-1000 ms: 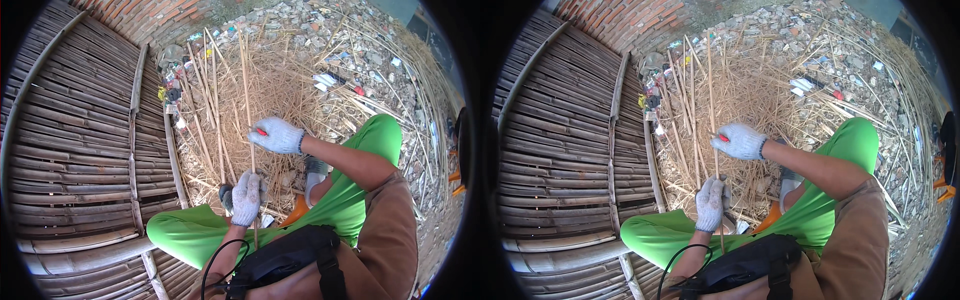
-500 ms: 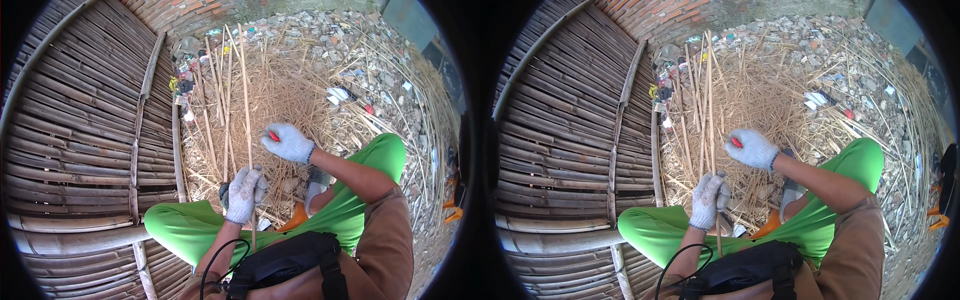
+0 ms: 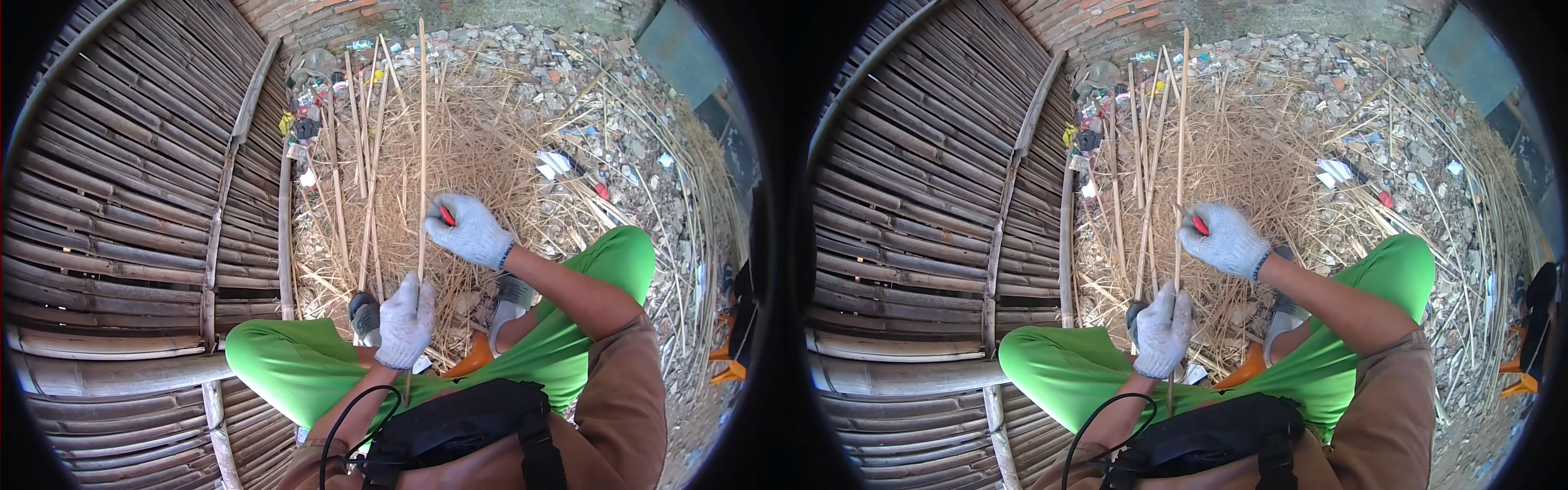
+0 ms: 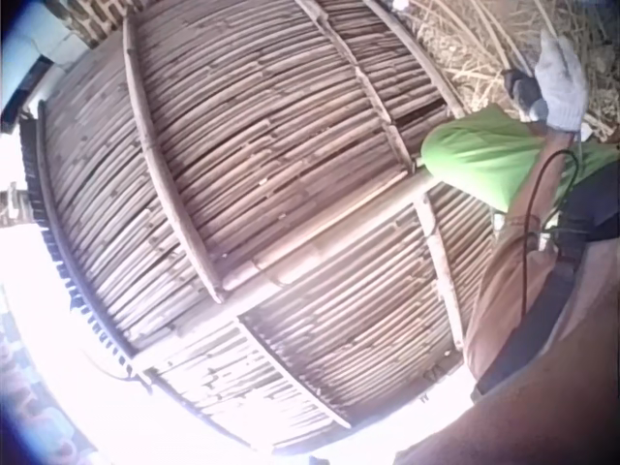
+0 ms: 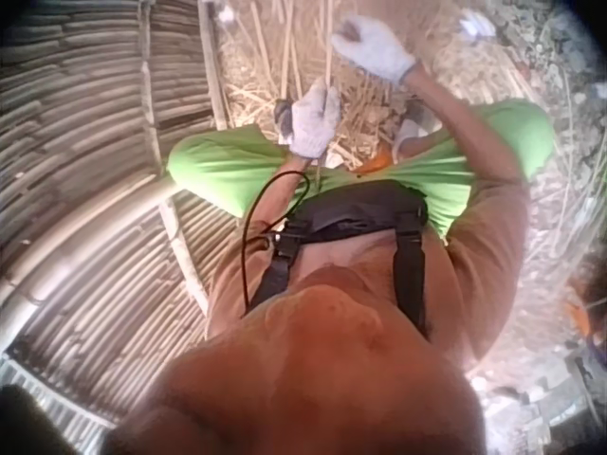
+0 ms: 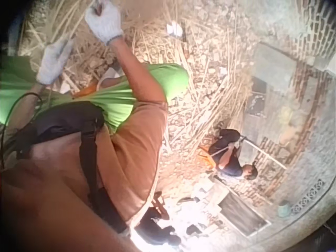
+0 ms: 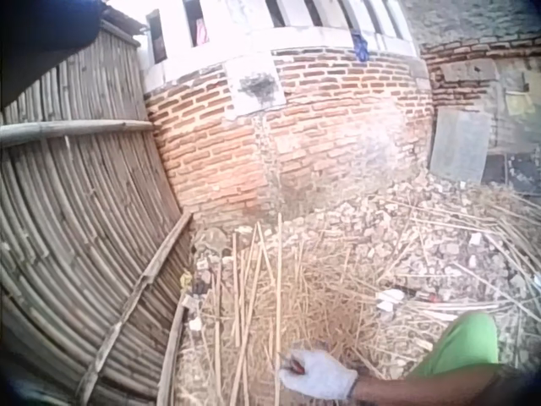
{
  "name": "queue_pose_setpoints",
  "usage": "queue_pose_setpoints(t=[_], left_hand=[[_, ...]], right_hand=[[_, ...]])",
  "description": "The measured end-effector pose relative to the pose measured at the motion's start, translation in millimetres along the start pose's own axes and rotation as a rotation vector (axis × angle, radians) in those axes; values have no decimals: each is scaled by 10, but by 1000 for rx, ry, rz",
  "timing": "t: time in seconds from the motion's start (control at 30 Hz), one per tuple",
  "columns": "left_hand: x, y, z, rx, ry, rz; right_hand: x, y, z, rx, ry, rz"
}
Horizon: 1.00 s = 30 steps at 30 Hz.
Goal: The person uses a small tool to shave and smooth a thin bamboo strip, repeatedly drawing the blade along the length of the material while sitting in a workspace area.
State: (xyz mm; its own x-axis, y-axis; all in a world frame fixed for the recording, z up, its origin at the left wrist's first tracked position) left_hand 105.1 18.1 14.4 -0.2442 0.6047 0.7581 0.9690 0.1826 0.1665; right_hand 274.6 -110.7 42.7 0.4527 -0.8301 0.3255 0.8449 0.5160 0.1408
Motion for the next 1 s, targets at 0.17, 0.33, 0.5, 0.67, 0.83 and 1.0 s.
queue_pose_setpoints(t=[0.17, 0.33, 0.5, 0.67, 0.83, 1.0], left_hand=[[-12, 1, -71, -18, 21, 7], [10, 63, -51, 200, -259, 201], [94, 140, -8, 451, -814, 323], [138, 109, -39, 410, -939, 425], [18, -52, -135, 399, -1186, 629], [29, -89, -147, 439, -1125, 615]], right_hand=[[-130, -62, -236, -86, -2, -59], [-111, -108, -104, 24, -50, -140], [-127, -139, -247, -17, 59, -142], [45, -3, -140, -405, 682, -127], [452, 192, -243, -352, 682, -197], [336, 96, -202, -394, 569, -137]])
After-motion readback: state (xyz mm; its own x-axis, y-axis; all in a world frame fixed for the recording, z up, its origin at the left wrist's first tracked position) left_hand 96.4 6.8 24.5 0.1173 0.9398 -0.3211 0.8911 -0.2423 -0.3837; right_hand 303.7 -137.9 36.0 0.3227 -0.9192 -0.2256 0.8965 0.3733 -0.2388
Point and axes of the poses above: each hand's wrist, its own y-axis towards the middle knuckle, its own x-axis out of the back of the hand, z = x × y, the point moved 7 cm from there along y, towards the middle knuckle, and after that the axes turned 13 degrees about y, right-handed, at the moved point
